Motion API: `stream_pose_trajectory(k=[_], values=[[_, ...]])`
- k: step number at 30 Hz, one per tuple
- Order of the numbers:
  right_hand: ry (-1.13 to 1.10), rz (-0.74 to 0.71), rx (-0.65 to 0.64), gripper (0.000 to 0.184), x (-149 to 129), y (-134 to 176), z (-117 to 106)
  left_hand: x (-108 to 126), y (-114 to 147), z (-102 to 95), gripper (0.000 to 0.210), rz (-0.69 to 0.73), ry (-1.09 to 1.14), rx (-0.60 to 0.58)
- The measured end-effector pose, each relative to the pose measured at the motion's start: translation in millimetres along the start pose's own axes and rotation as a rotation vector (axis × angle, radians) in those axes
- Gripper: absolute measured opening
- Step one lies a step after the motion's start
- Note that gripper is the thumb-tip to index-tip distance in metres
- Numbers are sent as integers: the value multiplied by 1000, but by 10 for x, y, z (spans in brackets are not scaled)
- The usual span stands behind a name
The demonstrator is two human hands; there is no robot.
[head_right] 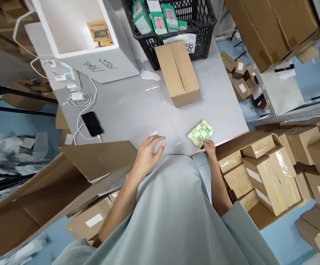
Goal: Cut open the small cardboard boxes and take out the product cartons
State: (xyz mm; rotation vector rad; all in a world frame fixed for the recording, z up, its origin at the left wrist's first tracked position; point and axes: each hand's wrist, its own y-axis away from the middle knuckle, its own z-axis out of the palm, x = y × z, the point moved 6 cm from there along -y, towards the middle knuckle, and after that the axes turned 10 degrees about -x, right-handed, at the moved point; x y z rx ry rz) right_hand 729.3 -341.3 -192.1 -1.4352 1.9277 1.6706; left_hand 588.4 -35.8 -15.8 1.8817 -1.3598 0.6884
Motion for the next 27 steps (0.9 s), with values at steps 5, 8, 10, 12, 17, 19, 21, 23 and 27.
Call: stream_pose_trajectory(k=[5, 8, 10, 12, 17, 19, 21, 23, 27], values=[[-145, 136, 3, 42, 227, -212, 69, 98, -76, 298, 35, -11, 55, -109], [-197, 126, -4, 47, 183, -250, 88, 48, -25, 294, 36, -46, 76, -105], [-217, 96, 6, 52, 97, -250, 123, -20, 8, 252, 36, -73, 100, -83], [-232, 54, 19, 57, -29, -228, 190, -119, 38, 205, 36, -110, 147, -58], [-240, -68, -92, 66, -484, 27, 459, -510, 136, 131, 37, -255, 352, 23], [-232, -128, -225, 66, -715, 240, 581, -684, 214, 114, 44, -317, 500, 68], [-213, -191, -377, 63, -957, 502, 701, -816, 320, 114, 56, -354, 701, 85], [-171, -247, -498, 60, -1185, 771, 813, -883, 446, 116, 64, -350, 889, 75], [-98, -308, -619, 53, -1523, 1188, 1040, -960, 752, 47, 67, -332, 1106, 167]])
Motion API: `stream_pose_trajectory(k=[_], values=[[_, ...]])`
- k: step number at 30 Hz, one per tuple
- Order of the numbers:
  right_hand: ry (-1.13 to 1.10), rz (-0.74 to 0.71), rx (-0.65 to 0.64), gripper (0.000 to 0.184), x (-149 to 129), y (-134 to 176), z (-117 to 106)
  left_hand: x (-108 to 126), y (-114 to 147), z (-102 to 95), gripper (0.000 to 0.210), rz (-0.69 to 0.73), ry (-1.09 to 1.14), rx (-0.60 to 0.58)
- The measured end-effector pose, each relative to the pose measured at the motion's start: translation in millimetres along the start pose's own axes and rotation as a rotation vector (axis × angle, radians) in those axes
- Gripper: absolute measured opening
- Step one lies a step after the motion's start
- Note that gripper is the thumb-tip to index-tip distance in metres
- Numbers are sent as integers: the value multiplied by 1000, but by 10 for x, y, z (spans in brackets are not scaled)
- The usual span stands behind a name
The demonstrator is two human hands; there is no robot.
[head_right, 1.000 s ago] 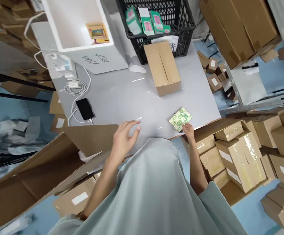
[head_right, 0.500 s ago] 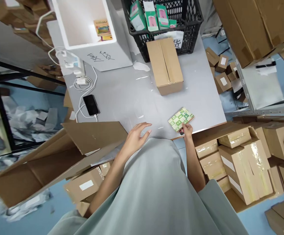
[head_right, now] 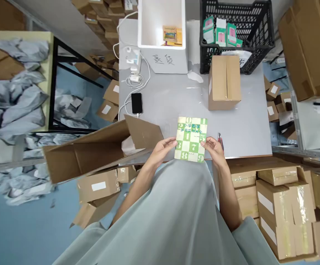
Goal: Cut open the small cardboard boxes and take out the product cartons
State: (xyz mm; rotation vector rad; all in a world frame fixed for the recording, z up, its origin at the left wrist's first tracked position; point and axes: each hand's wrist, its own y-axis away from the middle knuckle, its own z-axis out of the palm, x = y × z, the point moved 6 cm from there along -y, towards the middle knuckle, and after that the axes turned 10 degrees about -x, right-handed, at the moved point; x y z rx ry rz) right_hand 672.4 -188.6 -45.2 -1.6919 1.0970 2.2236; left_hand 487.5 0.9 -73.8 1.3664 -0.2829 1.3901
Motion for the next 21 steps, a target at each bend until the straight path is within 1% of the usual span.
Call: stream_pose_trajectory(k=[2, 4, 8, 13, 21], values=[[-3, 1, -35, 51, -103, 6, 177, 7, 123, -95, 66, 22, 66, 52], [2, 4, -52, 51, -166, 6, 317, 34, 221, -164, 62, 43, 105, 76], [55, -15, -52, 52, -244, 23, 492, 148, 357, -258, 57, 103, 135, 106], [128, -14, -60, 54, -297, 43, 579, 241, 450, -293, 56, 137, 121, 99], [185, -6, -56, 55, -319, 68, 607, 208, 461, -315, 53, 139, 103, 98]])
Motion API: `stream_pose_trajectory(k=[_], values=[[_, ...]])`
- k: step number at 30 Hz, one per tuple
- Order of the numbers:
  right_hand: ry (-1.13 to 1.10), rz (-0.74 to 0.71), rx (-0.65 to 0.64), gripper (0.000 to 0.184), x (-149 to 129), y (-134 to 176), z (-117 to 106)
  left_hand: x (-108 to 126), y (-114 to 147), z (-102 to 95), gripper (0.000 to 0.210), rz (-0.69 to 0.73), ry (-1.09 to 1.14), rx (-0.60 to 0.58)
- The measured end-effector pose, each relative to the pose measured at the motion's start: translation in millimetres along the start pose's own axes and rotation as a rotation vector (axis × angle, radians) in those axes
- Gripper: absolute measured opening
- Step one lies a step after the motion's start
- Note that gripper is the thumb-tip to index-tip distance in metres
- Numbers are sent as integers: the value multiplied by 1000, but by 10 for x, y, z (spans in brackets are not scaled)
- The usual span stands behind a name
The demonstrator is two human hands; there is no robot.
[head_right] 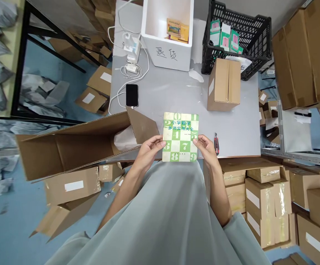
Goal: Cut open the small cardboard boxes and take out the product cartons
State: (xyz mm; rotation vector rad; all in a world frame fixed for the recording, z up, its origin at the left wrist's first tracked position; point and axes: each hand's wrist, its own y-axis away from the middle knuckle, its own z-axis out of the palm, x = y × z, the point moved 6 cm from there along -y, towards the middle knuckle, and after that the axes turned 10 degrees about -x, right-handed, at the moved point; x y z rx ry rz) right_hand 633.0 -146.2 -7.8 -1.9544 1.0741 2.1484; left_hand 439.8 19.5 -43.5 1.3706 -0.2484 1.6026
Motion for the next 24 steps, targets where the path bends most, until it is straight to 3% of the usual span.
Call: stream_pose_trajectory(k=[10, 24], values=[[-16, -6, 23, 59, 89, 59, -87, 64, 0, 136, 50, -6, -20, -43], [-200, -10, 57, 55, 167, 66, -199, -89, -31, 237, 56, -31, 42, 4]])
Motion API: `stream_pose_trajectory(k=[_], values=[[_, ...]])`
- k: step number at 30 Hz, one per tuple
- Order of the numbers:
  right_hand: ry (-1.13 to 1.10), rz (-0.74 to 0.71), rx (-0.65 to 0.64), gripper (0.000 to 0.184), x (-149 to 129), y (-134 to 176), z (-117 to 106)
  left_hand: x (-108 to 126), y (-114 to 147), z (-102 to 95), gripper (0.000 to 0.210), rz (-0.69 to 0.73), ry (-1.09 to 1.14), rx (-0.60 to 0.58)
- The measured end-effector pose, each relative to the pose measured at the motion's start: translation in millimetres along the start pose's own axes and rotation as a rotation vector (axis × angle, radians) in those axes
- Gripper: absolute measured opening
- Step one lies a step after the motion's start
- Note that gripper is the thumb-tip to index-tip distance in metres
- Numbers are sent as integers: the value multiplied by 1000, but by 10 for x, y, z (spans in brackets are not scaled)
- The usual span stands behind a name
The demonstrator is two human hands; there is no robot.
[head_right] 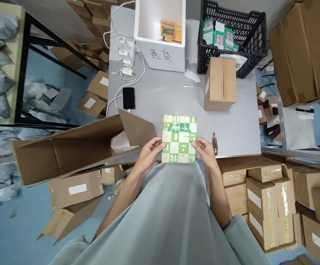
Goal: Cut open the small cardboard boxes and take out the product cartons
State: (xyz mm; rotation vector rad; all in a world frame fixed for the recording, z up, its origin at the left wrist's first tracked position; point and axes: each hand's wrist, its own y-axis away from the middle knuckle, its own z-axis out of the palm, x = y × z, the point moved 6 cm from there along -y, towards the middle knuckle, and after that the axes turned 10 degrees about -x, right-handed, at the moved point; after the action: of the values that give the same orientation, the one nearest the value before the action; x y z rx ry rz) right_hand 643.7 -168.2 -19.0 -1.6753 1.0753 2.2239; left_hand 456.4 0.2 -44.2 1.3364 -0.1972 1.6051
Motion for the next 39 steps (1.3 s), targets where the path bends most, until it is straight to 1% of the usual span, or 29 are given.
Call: stream_pose_trajectory(k=[6, 10, 14, 20, 29, 35, 39], values=[[-26, 2, 12, 53, 35, -49, -42, -13, -6, 141, 56, -23, 60, -70], [-30, 11, 22, 54, 101, -79, -68, -22, -18, 186, 56, -27, 72, -93], [-53, 20, 47, 58, 148, -91, -100, -37, -30, 180, 55, -18, 59, -77], [-28, 5, 55, 54, 116, -115, -83, -8, -66, 165, 57, 10, 56, -76], [17, -11, 43, 53, 108, -134, -74, -5, -83, 133, 59, 9, 44, -21], [8, -23, 38, 50, 97, -121, -69, -5, -95, 116, 58, 13, 26, -24], [52, -50, 18, 51, 42, -117, -46, -27, -105, 92, 57, 22, 4, -17]])
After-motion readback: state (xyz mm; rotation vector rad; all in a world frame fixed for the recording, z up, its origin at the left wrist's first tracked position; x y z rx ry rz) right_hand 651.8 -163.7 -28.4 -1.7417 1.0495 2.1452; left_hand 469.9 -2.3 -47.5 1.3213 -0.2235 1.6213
